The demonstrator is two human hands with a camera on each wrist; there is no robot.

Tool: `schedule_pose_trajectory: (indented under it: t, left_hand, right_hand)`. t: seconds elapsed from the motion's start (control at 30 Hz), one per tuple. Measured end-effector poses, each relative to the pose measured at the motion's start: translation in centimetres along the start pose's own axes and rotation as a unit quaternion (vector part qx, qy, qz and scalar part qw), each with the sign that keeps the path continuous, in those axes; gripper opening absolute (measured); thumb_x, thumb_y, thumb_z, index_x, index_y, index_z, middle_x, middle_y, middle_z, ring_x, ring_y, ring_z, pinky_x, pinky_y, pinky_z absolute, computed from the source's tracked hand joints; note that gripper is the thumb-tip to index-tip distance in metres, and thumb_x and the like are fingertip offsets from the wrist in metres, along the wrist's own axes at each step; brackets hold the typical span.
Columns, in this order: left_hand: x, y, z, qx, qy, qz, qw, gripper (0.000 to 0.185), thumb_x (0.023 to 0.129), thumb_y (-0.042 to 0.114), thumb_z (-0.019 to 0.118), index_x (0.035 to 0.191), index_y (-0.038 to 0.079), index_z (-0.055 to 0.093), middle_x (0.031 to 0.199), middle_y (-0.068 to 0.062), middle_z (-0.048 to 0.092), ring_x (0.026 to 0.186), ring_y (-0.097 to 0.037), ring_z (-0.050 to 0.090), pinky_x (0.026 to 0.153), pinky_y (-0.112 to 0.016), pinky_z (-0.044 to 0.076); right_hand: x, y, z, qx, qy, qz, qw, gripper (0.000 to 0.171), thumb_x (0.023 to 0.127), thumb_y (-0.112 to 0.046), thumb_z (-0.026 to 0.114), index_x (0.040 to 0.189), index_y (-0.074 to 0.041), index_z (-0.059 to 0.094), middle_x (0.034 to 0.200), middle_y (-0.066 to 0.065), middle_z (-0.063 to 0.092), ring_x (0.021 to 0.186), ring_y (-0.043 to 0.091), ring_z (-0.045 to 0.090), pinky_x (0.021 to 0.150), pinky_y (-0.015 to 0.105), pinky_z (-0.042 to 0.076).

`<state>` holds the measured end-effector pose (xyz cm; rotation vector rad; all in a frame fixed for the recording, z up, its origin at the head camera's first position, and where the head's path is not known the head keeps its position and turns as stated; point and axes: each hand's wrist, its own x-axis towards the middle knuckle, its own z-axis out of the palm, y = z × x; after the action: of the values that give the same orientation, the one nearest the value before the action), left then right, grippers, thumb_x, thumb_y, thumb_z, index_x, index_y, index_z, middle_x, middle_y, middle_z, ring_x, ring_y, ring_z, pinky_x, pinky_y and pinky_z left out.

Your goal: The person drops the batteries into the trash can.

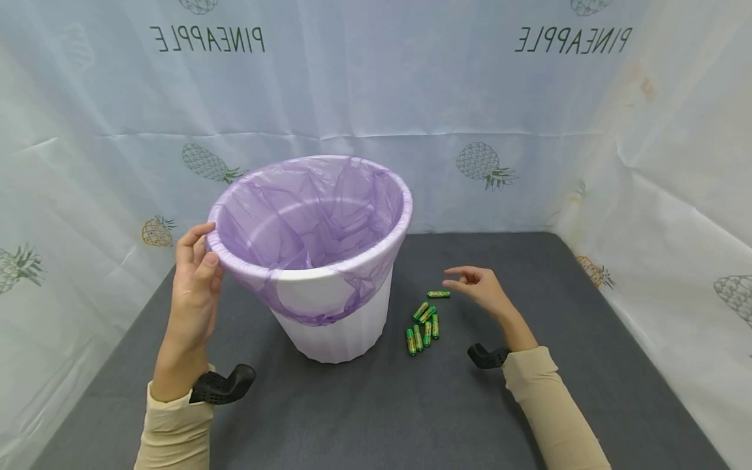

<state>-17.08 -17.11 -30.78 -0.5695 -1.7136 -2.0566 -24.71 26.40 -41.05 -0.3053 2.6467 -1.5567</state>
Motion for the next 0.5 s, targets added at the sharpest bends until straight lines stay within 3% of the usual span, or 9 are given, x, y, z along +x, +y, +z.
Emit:
schedule_pose_trajectory:
  t: [0.5]
  left_hand:
    - [0.1,0.0,0.1,-0.003,0.004,0.000,1.0000,0.038,0.097,0.009,0.042,0.132,0.023,0.040,0.127,-0.003,0.047,0.113,-0.015,0.044,0.100,-0.023,0.033]
  right_hand:
    - [1.1,2.0,0.4,-0.011,-0.010,0.022,1.000,0.047,0.091,-0.023,0.065,0.125,0.008,0.057,0.061,-0.005,0.051,0.052,0.005,0.037,0.057,0.029,0.039]
